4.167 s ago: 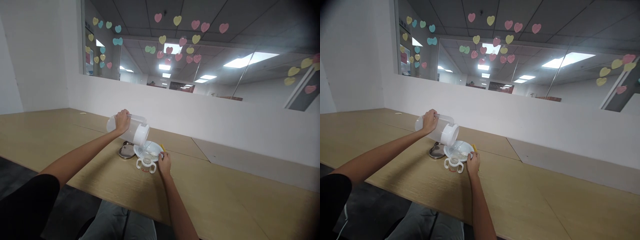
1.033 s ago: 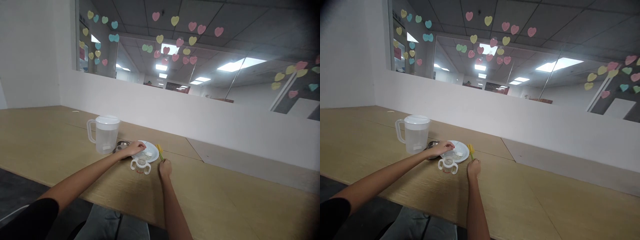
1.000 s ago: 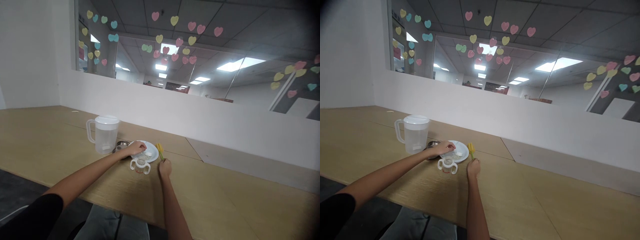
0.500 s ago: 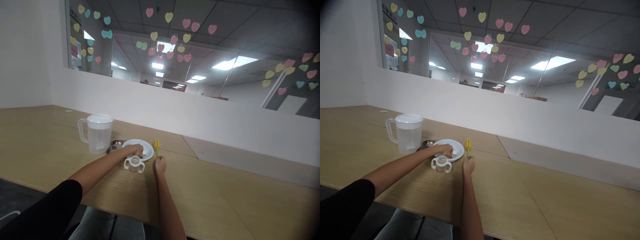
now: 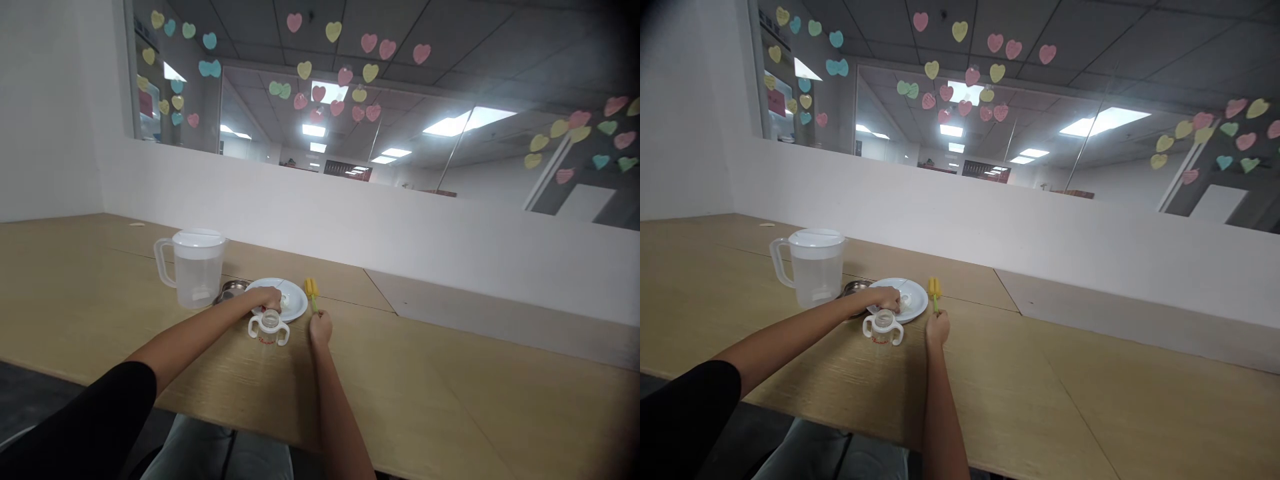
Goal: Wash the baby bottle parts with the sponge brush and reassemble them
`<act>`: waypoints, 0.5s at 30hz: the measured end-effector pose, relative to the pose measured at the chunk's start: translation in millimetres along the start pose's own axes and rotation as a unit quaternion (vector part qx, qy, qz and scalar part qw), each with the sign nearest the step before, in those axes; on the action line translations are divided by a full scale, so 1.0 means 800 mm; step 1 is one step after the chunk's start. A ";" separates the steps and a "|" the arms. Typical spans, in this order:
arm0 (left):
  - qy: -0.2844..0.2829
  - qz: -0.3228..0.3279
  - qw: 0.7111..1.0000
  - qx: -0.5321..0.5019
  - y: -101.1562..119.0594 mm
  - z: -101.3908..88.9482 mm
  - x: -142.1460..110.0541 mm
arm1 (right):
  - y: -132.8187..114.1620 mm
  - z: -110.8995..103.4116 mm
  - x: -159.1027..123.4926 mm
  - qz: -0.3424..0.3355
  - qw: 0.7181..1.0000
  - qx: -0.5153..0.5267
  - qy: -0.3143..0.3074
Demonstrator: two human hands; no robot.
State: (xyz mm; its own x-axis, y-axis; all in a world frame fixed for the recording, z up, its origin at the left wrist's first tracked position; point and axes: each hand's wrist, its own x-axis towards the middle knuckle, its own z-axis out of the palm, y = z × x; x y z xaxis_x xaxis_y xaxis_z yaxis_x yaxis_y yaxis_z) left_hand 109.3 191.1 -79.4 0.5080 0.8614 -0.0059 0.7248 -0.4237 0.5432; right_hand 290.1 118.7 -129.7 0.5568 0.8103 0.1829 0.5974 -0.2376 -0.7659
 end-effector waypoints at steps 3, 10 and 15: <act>-0.060 -0.035 0.997 0.024 0.002 -0.002 -0.001 | -0.001 -0.001 -0.001 0.000 1.000 -0.002 -0.003; -0.128 -0.068 0.989 0.025 0.011 -0.010 -0.005 | -0.002 -0.003 -0.001 -0.004 1.000 0.000 -0.014; -0.139 -0.049 0.989 -0.004 0.015 -0.020 -0.014 | -0.002 -0.004 -0.002 -0.011 1.000 0.010 -0.012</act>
State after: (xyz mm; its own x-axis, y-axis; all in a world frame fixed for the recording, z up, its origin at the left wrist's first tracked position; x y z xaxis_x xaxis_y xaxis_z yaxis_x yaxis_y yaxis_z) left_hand 105.1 180.8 -59.3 0.5453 0.7871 -0.2882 0.7731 -0.3394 0.5359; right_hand 290.1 116.5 -126.9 0.5290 0.8280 0.1858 0.5978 -0.2082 -0.7742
